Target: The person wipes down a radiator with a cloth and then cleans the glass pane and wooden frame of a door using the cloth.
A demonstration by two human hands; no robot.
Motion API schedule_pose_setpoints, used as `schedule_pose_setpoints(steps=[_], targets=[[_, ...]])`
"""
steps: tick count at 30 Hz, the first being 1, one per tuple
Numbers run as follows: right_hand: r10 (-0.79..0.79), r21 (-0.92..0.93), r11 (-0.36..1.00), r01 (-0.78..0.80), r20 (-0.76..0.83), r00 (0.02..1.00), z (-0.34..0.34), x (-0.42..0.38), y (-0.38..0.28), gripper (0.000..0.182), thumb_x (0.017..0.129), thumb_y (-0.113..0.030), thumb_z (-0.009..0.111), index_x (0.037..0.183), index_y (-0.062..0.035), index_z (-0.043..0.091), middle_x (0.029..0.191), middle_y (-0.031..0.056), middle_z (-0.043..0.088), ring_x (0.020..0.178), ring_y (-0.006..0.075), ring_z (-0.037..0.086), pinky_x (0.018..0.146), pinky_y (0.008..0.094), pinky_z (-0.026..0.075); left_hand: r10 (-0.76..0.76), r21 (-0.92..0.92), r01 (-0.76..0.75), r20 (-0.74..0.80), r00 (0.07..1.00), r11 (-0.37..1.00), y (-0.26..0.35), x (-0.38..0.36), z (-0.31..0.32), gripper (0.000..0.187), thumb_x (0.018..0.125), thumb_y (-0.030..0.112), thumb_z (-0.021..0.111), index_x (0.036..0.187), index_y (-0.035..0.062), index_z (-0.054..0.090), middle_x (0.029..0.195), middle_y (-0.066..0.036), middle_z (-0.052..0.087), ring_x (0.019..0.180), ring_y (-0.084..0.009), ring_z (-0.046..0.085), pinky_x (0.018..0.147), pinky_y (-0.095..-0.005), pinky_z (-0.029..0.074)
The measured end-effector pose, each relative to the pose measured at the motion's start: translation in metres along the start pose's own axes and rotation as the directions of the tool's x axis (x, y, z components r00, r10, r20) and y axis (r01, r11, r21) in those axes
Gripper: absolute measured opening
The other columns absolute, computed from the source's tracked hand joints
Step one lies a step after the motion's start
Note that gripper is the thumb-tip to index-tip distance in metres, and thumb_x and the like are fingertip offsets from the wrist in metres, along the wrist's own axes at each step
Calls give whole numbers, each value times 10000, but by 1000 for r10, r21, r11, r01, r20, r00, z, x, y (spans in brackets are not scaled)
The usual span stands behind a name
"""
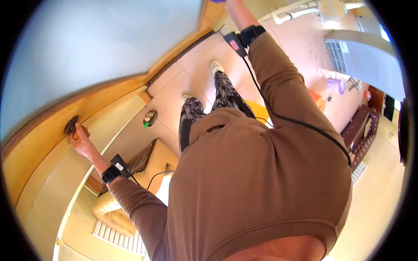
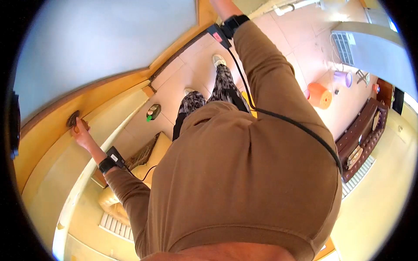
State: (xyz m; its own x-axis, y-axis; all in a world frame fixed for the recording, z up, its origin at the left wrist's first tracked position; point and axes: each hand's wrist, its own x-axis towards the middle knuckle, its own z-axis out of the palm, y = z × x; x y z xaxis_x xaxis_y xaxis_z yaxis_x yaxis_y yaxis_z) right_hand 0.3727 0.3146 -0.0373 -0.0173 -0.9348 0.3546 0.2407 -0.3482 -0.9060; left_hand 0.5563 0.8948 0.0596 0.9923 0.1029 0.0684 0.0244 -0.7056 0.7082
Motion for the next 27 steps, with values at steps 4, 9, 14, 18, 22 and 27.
schedule_pose_setpoints(steps=[4, 9, 14, 18, 22, 27], targets=[[380, -138, 907, -399, -142, 914, -40, 6, 47, 528, 918, -338, 429, 1355, -64, 311, 1352, 147, 379, 1191, 277, 399, 1009, 384, 312, 35, 102, -27, -82, 996, 994, -8, 4, -2, 501, 787, 419, 686, 1030, 1, 555, 784, -134, 627, 634, -180, 629, 493, -269, 503], [568, 77, 822, -564, -55, 821, -33, -11, 47, 657, 912, -556, 383, 1394, -145, 205, 1339, 68, 407, 1103, 215, 489, 940, 369, 406, -132, 27, 133, -35, 991, 991, -8, 6, -6, 597, 742, 453, 706, 1103, 3, 553, 888, -149, 630, 686, -190, 650, 510, -286, 533], [727, 438, 531, -725, 203, 656, -39, -17, 74, 587, 912, -578, 269, 1300, -163, 419, 1327, 43, 445, 1155, 237, 458, 994, 401, 365, -146, 37, 149, -88, 985, 988, -15, 5, -16, 612, 725, 432, 722, 1123, 6, 536, 959, -140, 622, 748, -193, 668, 522, -289, 545], [850, 397, 255, -882, 343, 400, -46, -27, 100, 569, 898, -571, 300, 1262, -163, 457, 1308, 51, 465, 1168, 256, 448, 1014, 461, 323, -214, -45, 211, -52, 976, 976, -27, 14, -16, 568, 728, 414, 717, 1101, 15, 557, 993, -119, 625, 754, -174, 667, 560, -274, 541], [900, 287, 185, -940, 334, 279, -47, -36, 106, 551, 884, -565, 331, 1224, -164, 496, 1289, 59, 485, 1181, 275, 438, 1034, 520, 280, -180, 57, 185, -78, 981, 981, -33, 17, -17, 695, 672, 505, 718, 1155, 31, 561, 970, -91, 639, 856, -150, 646, 623, -253, 516], [872, 117, 336, -935, 337, 355, -30, -33, 57, 507, 866, -579, 351, 1096, -185, 571, 1147, 40, 564, 1094, 276, 489, 1016, 542, 303, -53, 212, 84, -151, 987, 974, -35, 23, -11, 714, 660, 510, 714, 1172, 36, 565, 1039, -117, 635, 926, -193, 626, 746, -276, 488]])
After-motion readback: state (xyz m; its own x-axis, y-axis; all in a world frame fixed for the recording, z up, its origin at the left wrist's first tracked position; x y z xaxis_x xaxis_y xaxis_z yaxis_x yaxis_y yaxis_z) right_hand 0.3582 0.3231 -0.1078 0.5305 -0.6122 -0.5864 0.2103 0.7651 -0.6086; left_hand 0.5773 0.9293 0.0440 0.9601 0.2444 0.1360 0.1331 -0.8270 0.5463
